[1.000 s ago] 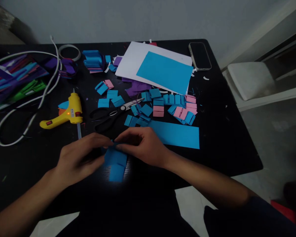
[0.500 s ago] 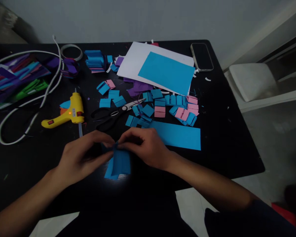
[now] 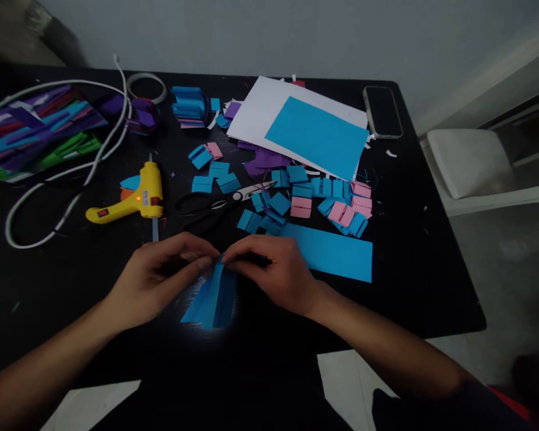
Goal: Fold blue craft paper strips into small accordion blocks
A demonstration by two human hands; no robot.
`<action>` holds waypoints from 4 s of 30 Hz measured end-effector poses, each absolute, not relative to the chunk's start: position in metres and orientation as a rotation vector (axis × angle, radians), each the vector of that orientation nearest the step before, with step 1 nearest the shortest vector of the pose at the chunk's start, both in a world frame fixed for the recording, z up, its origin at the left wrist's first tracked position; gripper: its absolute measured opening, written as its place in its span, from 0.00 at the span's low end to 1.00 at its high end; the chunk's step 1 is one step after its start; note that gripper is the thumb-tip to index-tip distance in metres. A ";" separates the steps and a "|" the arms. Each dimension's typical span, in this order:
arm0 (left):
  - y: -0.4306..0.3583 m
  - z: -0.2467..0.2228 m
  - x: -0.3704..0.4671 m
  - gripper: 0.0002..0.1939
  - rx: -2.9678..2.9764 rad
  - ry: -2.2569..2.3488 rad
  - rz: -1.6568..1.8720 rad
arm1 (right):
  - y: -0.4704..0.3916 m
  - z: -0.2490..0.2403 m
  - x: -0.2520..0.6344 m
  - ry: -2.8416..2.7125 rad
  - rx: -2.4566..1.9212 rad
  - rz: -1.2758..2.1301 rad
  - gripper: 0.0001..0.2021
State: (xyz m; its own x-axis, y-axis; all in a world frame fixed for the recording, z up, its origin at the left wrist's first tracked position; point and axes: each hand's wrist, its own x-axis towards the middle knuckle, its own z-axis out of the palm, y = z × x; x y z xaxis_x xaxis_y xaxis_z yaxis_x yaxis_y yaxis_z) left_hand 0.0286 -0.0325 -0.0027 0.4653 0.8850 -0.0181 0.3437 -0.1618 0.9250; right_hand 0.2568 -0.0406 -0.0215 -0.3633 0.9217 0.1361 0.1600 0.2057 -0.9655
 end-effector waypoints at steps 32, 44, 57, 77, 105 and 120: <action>-0.035 -0.005 0.020 0.24 2.123 0.815 0.616 | -0.041 -0.015 0.253 -1.332 -1.163 1.654 0.12; -0.034 -0.006 0.022 0.13 2.249 0.847 0.741 | -0.042 -0.012 0.251 -1.246 -1.159 1.705 0.14; -0.036 -0.009 0.021 0.14 2.218 0.856 0.770 | -0.042 -0.013 0.252 -1.318 -1.147 1.667 0.13; -0.035 -0.003 0.028 0.11 1.792 0.841 0.517 | -0.039 -0.012 0.255 -1.508 -1.177 1.802 0.13; -0.030 -0.003 0.021 0.11 1.805 0.925 0.641 | -0.034 -0.005 0.262 -1.410 -1.015 1.734 0.14; -0.028 -0.002 0.018 0.11 1.826 0.886 0.669 | -0.032 -0.005 0.267 -1.835 -0.765 1.436 0.13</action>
